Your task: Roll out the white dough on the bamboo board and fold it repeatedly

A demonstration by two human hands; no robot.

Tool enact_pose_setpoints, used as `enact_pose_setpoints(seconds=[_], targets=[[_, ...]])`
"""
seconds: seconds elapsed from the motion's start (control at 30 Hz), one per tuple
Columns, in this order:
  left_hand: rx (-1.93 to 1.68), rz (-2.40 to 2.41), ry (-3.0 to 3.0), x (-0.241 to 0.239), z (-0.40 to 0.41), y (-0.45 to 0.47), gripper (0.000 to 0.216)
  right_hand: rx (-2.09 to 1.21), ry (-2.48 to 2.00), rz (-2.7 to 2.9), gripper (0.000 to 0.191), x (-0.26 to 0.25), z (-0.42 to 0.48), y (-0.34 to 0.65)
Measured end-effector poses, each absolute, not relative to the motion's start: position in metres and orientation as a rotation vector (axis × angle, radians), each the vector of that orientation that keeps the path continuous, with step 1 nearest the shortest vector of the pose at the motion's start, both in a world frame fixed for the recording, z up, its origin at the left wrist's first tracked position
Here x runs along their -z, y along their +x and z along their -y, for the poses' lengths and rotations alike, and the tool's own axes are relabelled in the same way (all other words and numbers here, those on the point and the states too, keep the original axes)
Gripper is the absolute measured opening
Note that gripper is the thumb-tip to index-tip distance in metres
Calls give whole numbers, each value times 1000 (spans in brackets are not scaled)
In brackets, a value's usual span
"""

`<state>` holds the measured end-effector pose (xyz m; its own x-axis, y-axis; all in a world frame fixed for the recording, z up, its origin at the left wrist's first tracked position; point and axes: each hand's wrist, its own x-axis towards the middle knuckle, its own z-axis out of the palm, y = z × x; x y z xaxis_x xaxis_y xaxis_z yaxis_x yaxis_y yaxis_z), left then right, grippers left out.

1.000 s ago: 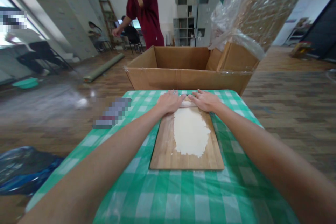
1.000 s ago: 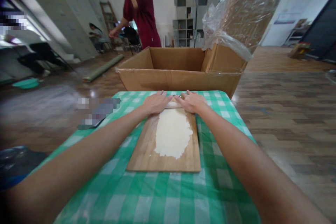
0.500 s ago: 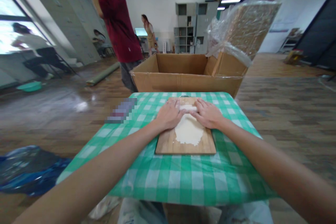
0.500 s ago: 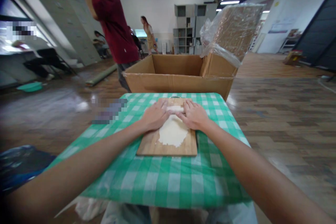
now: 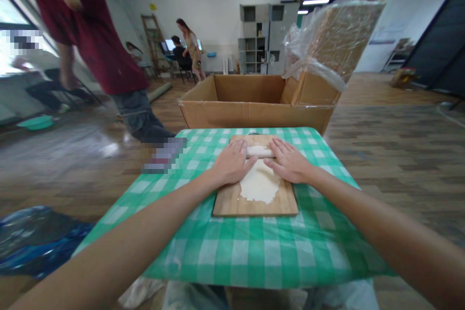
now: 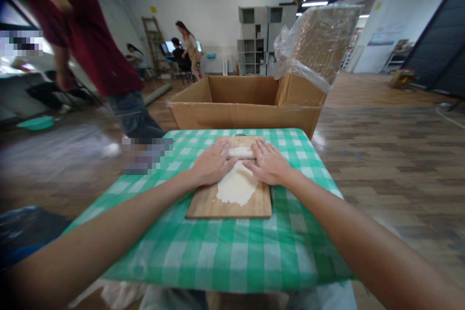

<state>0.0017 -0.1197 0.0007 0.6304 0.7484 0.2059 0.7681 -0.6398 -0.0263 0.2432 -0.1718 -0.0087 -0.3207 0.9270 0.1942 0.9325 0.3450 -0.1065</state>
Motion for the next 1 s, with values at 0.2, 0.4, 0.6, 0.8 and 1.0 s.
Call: enact_pose_setpoints(seconds=[0.2, 0.4, 0.6, 0.8, 1.0], targets=[[226, 1397, -2797, -8, 78, 15, 74, -105, -1705, 2388, 98, 1, 123, 248], [141, 1430, -2766, -13, 48, 26, 69, -143, -1804, 2383, 85, 2, 89, 252], [119, 1415, -2747, -15, 40, 32, 68, 15, -1759, 2442, 74, 1, 81, 251], [186, 1403, -2742, -12, 57, 26, 69, 95, -1783, 2366, 76, 2, 106, 243], [270, 1393, -2746, -9, 88, 13, 69, 142, -1739, 2335, 85, 3, 143, 237]])
